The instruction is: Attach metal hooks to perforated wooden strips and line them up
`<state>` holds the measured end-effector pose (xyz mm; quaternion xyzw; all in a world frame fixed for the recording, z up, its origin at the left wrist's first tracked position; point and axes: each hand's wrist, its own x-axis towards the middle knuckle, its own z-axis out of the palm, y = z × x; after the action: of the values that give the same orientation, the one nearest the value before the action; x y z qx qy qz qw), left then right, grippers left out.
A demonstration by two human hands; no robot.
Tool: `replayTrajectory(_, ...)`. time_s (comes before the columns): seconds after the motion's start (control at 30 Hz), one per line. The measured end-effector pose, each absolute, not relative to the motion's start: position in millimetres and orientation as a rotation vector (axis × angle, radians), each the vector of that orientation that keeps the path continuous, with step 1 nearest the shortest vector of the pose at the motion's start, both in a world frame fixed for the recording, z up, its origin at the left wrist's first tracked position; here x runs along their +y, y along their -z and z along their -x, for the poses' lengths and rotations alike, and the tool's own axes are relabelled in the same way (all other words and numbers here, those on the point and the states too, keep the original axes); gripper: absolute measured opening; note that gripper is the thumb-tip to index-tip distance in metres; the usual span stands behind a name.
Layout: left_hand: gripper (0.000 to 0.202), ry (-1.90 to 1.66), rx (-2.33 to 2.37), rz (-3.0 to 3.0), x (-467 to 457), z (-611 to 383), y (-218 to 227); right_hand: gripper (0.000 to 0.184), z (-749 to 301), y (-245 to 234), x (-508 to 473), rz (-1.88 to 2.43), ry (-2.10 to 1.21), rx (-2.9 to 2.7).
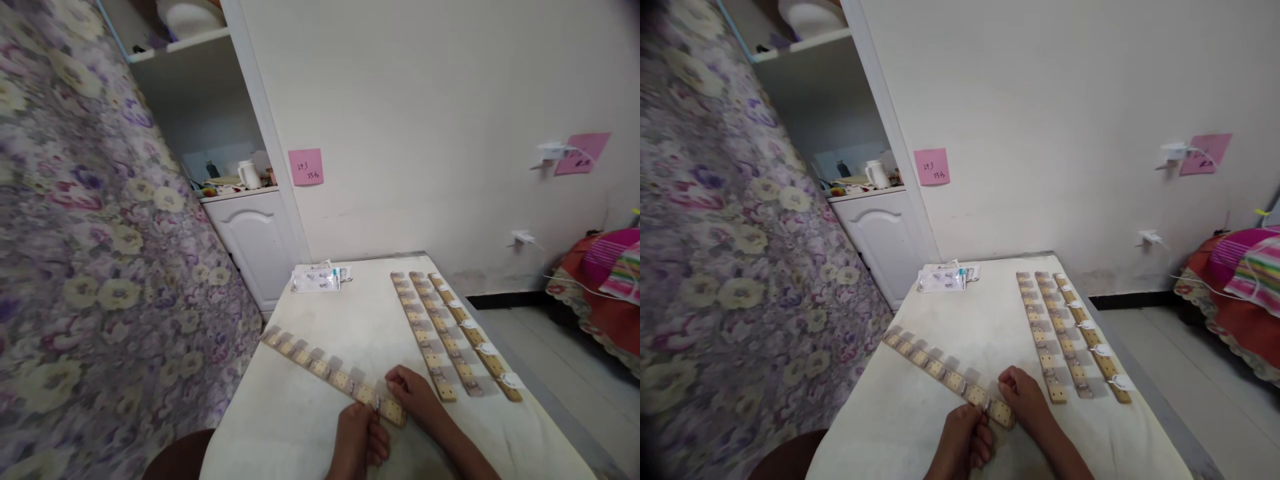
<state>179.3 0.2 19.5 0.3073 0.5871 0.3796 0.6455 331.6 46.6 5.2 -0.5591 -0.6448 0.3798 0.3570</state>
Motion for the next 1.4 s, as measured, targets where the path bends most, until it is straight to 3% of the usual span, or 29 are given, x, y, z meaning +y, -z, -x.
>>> replayTrajectory(1.4, 0.028, -0.738, 1.407, -0.649, 9, -184, -12, 0.021, -319, -8, 40, 1.729, -0.99, -1.71)
